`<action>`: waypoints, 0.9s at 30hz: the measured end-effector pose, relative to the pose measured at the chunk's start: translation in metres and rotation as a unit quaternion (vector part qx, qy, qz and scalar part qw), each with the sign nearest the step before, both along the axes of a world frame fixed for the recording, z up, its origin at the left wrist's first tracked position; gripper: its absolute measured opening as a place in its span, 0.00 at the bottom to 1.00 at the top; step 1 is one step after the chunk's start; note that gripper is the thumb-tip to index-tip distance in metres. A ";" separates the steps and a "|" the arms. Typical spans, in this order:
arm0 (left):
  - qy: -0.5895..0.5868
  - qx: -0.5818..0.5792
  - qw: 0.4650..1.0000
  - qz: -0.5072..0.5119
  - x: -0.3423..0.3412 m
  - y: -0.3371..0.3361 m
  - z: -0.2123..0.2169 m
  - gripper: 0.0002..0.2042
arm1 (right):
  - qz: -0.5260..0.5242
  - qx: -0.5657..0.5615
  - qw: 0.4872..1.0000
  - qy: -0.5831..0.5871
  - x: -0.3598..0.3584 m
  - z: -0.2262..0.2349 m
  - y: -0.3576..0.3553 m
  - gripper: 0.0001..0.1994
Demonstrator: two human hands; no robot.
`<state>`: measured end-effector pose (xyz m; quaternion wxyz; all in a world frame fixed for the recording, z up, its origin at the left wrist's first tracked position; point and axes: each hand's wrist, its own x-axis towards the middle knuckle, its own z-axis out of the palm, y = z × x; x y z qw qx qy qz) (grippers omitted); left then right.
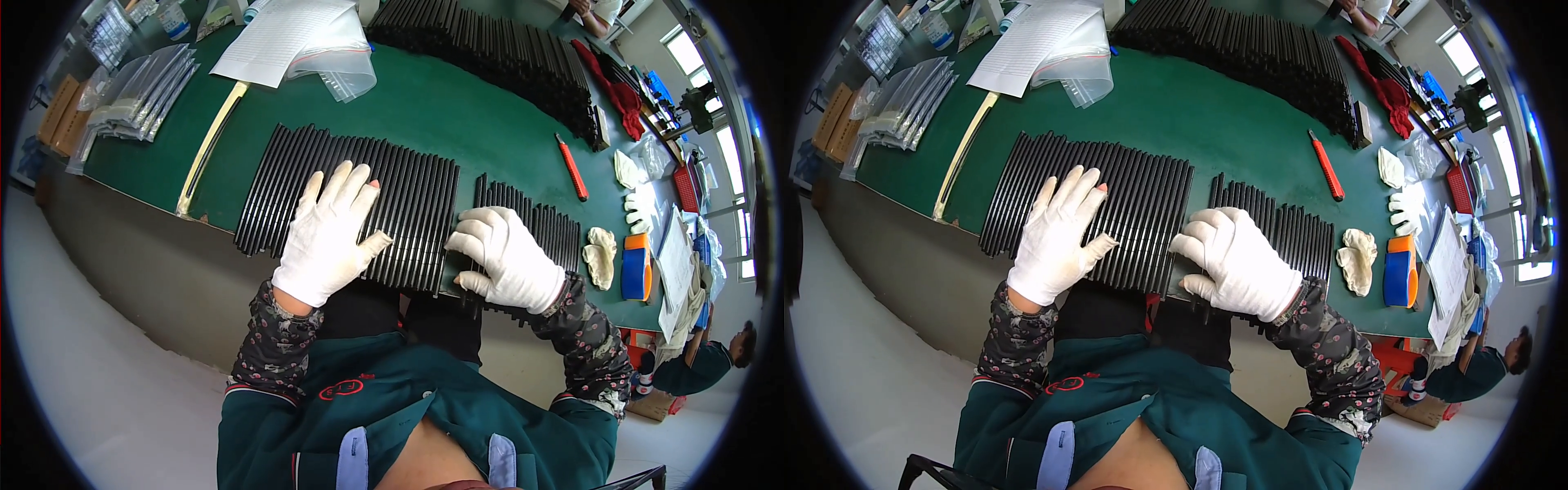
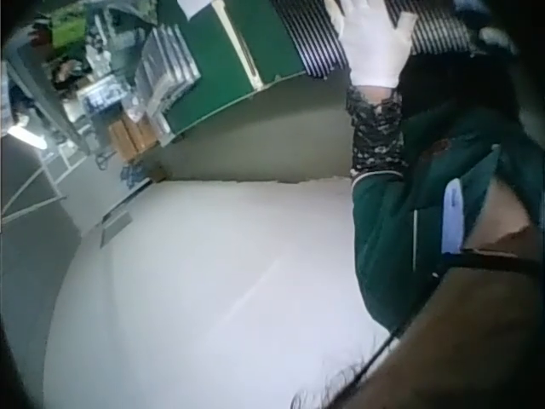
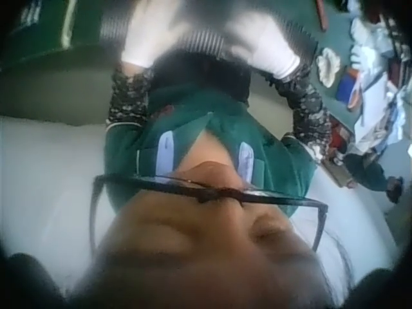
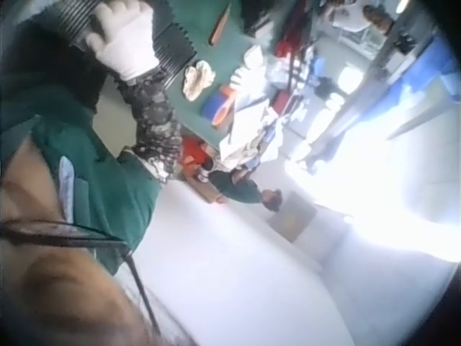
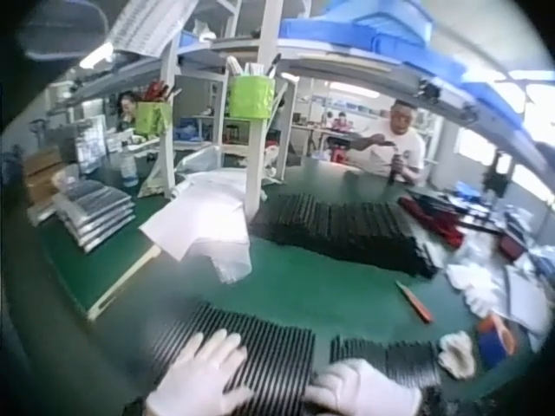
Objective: Cleaning and sorting small black rods on a workbench using a cloth, air nozzle, and a small hand tool.
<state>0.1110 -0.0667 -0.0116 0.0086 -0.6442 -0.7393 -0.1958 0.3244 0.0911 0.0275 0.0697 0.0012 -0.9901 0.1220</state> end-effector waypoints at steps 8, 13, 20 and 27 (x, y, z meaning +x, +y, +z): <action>0.005 0.009 1.000 0.001 0.001 0.000 0.001 0.31 | 0.026 0.004 1.000 0.015 -0.008 -0.001 -0.001 0.24; 0.016 0.013 1.000 0.002 0.000 0.001 -0.003 0.32 | 0.004 -0.006 1.000 0.025 -0.013 -0.002 -0.004 0.23; -0.007 0.049 0.999 -0.004 -0.001 -0.005 0.008 0.32 | 0.020 0.021 0.999 0.016 -0.023 -0.001 -0.006 0.23; 0.061 0.134 0.984 0.104 -0.067 -0.039 0.020 0.31 | 0.009 0.011 1.000 -0.027 -0.028 -0.005 -0.004 0.24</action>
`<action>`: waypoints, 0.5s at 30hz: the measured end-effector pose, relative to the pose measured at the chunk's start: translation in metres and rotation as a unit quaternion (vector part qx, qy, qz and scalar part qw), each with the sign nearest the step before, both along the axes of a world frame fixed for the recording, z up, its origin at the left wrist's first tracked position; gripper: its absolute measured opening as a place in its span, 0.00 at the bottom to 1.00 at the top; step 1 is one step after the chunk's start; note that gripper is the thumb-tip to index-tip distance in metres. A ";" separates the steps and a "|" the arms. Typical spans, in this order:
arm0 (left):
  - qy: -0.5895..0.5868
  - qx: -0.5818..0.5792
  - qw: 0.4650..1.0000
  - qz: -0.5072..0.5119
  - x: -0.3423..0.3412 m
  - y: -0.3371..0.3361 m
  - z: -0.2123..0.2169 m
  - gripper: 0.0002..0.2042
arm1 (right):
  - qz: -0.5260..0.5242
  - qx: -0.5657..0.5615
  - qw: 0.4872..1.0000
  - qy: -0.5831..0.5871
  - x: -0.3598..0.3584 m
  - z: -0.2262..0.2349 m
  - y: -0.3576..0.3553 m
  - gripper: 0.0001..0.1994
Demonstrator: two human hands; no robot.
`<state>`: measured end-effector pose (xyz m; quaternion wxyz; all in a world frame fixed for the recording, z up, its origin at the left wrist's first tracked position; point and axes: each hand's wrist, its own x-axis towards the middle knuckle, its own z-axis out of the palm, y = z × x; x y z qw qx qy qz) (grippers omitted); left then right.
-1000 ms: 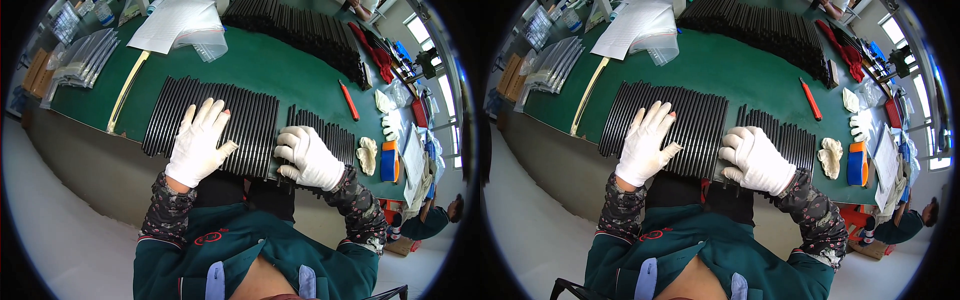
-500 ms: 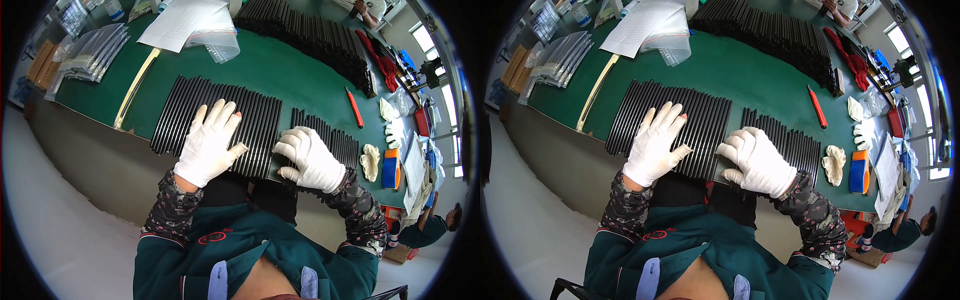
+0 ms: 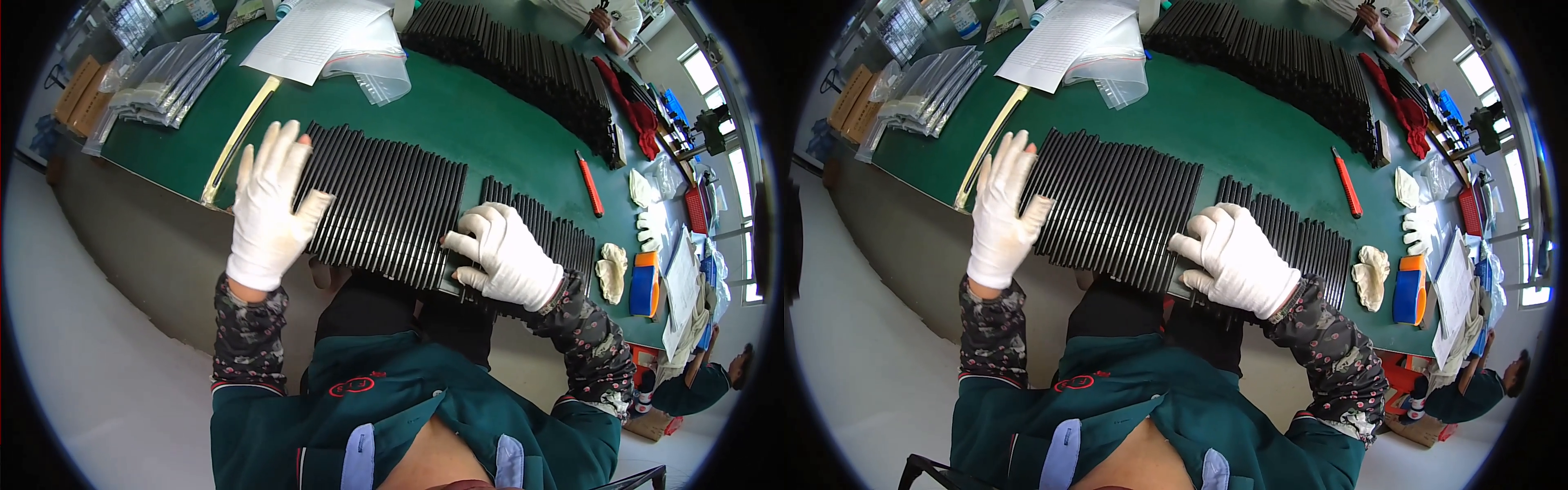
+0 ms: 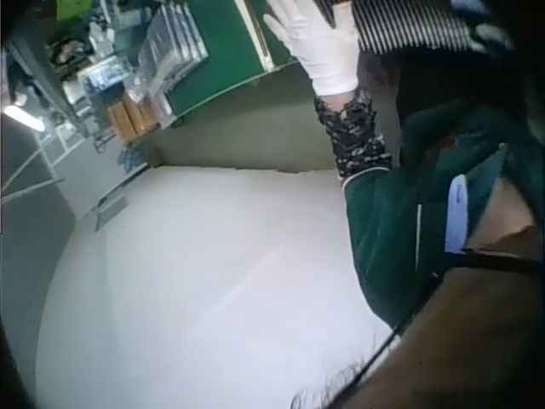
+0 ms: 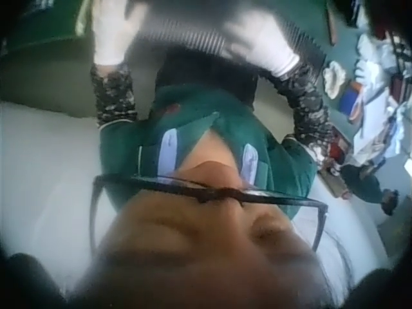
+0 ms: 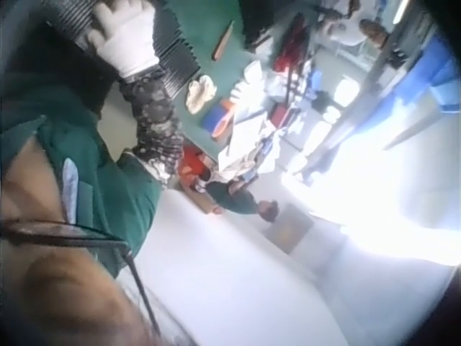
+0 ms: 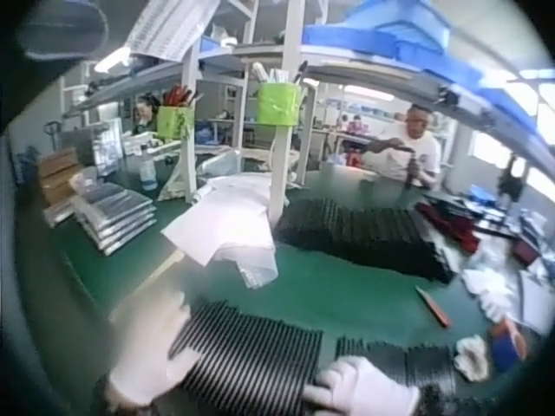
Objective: Cleaning and sorting small black rods on a workbench using a cloth, air nozzle, and a small hand tool.
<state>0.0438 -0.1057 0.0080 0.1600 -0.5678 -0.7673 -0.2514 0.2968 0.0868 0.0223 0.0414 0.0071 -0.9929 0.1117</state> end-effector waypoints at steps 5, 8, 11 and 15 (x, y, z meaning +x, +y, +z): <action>-0.083 -0.075 0.994 0.020 -0.048 -0.015 -0.031 0.27 | 0.017 -0.016 0.999 0.032 -0.009 0.000 -0.002 0.24; -0.067 -0.085 0.994 0.006 -0.047 -0.015 -0.040 0.25 | 0.015 -0.017 1.000 0.018 -0.014 0.000 -0.001 0.26; -0.070 -0.070 0.995 -0.003 -0.046 -0.013 -0.040 0.24 | 0.010 0.006 1.000 -0.008 -0.016 0.002 -0.002 0.26; -0.077 -0.059 0.995 -0.008 -0.046 -0.015 -0.038 0.24 | 0.016 -0.007 0.999 0.029 -0.021 0.006 -0.003 0.24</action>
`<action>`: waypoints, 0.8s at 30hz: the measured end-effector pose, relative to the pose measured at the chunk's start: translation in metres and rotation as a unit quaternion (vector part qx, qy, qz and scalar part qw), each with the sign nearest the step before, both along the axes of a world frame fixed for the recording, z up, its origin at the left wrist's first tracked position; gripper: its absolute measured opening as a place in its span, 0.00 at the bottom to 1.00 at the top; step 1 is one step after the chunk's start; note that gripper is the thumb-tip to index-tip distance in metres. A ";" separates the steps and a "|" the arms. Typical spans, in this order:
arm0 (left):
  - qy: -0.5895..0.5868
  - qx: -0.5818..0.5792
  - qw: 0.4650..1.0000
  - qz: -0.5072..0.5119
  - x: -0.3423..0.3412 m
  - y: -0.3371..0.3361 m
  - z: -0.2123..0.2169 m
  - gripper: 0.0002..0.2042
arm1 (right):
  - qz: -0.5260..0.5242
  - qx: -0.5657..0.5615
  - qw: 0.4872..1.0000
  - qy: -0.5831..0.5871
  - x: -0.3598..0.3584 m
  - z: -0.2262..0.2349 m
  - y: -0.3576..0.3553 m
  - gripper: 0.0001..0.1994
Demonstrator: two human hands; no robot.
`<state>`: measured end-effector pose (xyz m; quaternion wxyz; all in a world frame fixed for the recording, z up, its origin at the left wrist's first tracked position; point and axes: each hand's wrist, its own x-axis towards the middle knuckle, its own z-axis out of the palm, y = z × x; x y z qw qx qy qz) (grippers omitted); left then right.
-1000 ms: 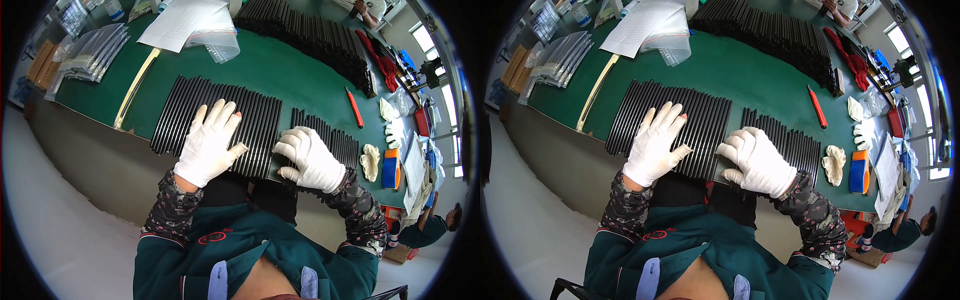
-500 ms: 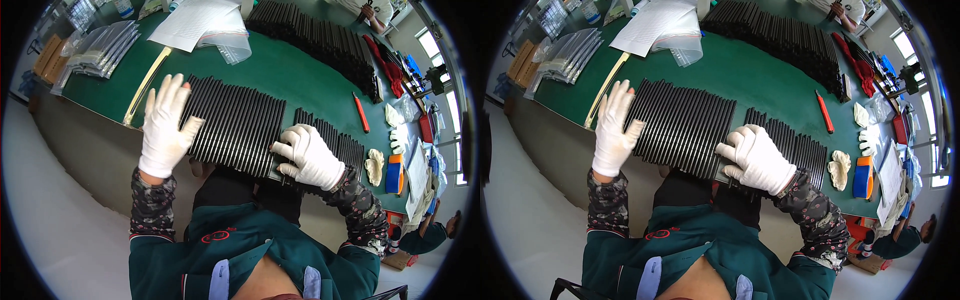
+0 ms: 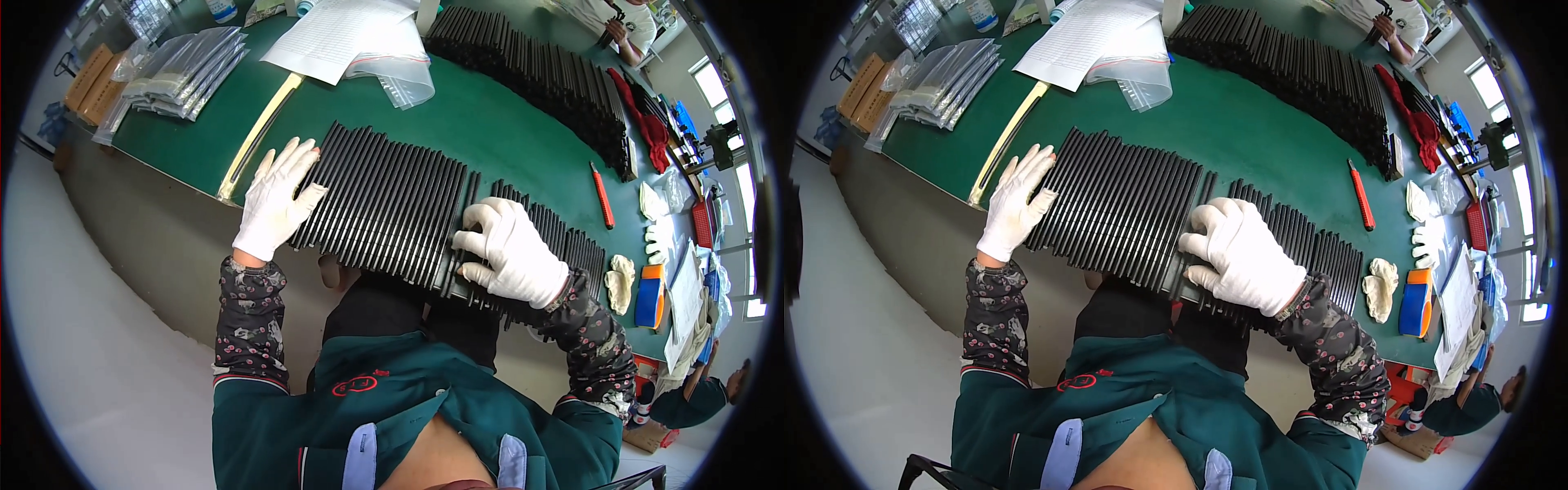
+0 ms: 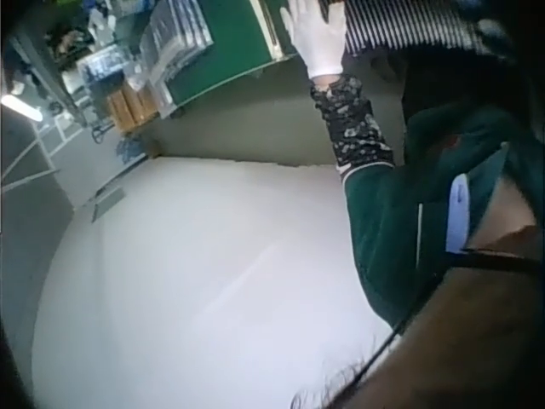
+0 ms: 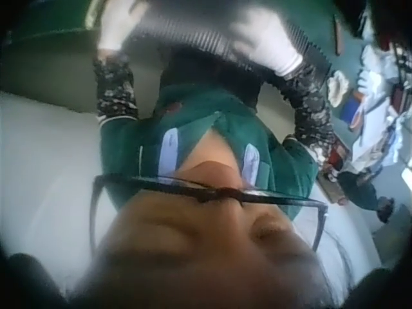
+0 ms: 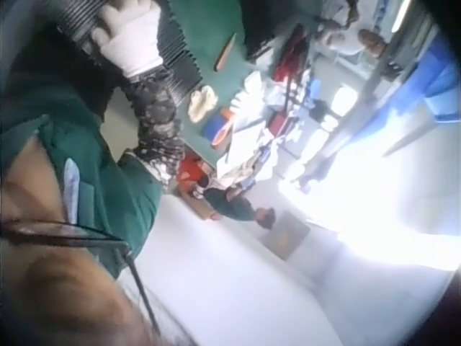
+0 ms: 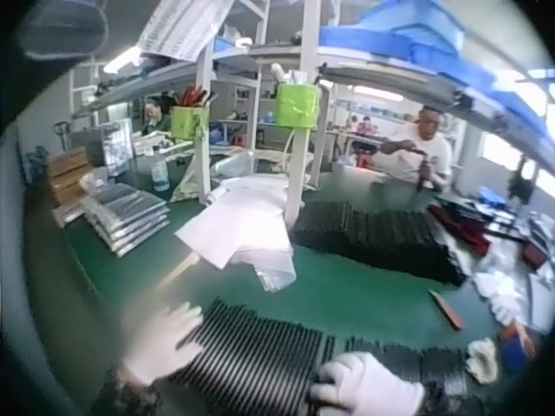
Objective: Cleaning and sorting small black rods on a workbench using a cloth, air nozzle, and a small hand tool.
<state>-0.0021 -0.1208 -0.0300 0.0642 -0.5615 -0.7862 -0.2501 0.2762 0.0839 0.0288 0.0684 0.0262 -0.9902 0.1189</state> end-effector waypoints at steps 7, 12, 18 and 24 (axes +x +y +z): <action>-0.008 0.009 1.000 -0.001 0.000 0.000 0.000 0.25 | 0.000 0.005 1.000 -0.023 -0.008 -0.002 -0.002 0.24; -0.005 0.004 1.000 0.004 -0.001 0.000 0.000 0.26 | 0.014 0.002 1.000 -0.008 -0.013 -0.005 -0.001 0.23; -0.027 -0.010 1.000 0.010 0.003 0.002 0.004 0.26 | 0.014 -0.018 1.000 -0.019 -0.017 -0.005 -0.004 0.26; -0.009 -0.032 0.999 0.010 0.002 0.000 0.003 0.30 | 0.017 0.002 1.000 0.011 -0.025 -0.007 -0.006 0.22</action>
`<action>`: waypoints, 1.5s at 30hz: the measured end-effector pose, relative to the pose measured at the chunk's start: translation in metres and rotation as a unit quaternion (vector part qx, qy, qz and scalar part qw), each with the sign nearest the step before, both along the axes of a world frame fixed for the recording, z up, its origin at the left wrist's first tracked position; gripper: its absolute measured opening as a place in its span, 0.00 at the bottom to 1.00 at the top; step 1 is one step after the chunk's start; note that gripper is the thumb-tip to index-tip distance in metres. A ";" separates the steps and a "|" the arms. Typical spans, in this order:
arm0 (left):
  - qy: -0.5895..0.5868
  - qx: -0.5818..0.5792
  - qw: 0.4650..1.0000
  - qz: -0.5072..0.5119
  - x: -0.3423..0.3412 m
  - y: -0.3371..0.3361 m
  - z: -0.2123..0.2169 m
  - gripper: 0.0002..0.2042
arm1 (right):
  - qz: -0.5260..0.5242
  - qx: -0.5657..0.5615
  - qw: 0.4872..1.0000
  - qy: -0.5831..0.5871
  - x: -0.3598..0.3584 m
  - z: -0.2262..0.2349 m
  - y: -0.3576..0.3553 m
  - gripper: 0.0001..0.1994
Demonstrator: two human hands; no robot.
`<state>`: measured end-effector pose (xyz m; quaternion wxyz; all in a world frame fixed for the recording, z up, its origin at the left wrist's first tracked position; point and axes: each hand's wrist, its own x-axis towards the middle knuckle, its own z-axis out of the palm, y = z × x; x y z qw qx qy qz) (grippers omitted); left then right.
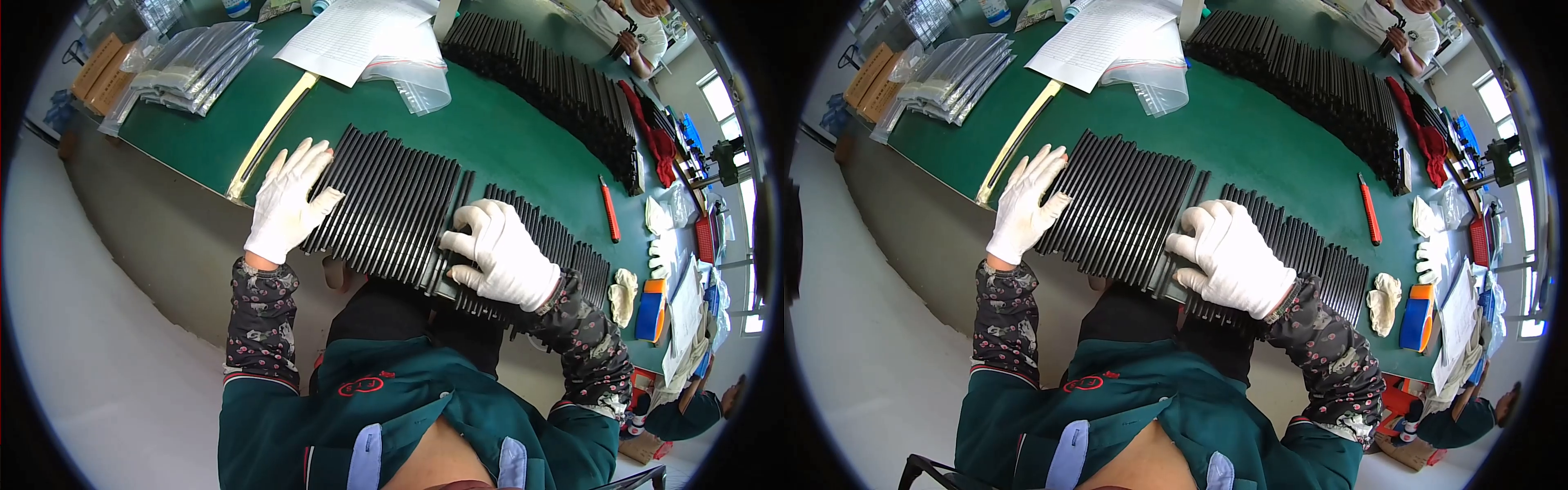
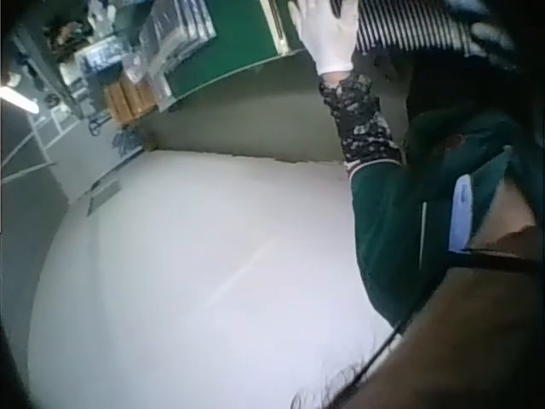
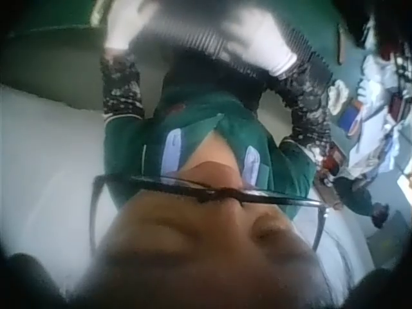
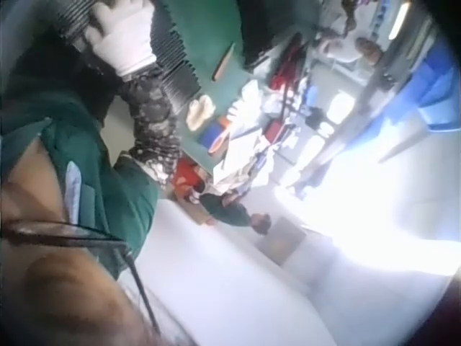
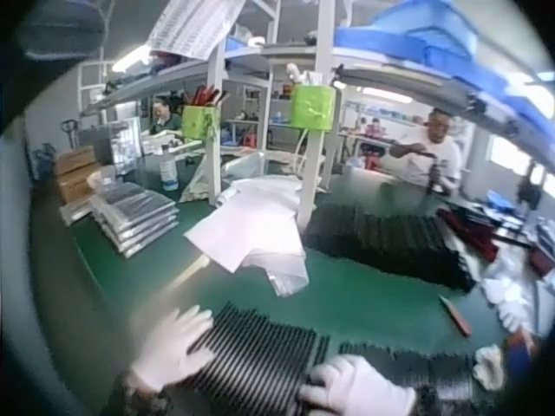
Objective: Cleaning and sorting small black rods on a workbench using a cloth, air nozzle, and a small hand tool.
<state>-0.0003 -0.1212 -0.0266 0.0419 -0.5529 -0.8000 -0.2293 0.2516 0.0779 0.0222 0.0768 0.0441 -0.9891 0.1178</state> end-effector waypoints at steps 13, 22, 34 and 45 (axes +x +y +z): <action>-0.001 0.012 1.000 0.009 0.004 0.001 0.000 0.28 | 0.014 0.018 1.000 -0.012 -0.013 0.003 -0.006 0.26; 0.005 0.032 0.999 0.014 0.007 0.001 0.000 0.27 | 0.014 0.017 1.000 -0.018 -0.022 0.004 -0.011 0.26; 0.001 0.016 1.000 0.016 0.007 0.003 0.001 0.28 | 0.022 0.013 0.999 -0.033 -0.036 0.002 -0.013 0.24; 0.015 0.046 0.999 0.014 0.007 0.003 -0.002 0.28 | 0.030 0.019 0.999 -0.003 -0.047 0.005 -0.020 0.21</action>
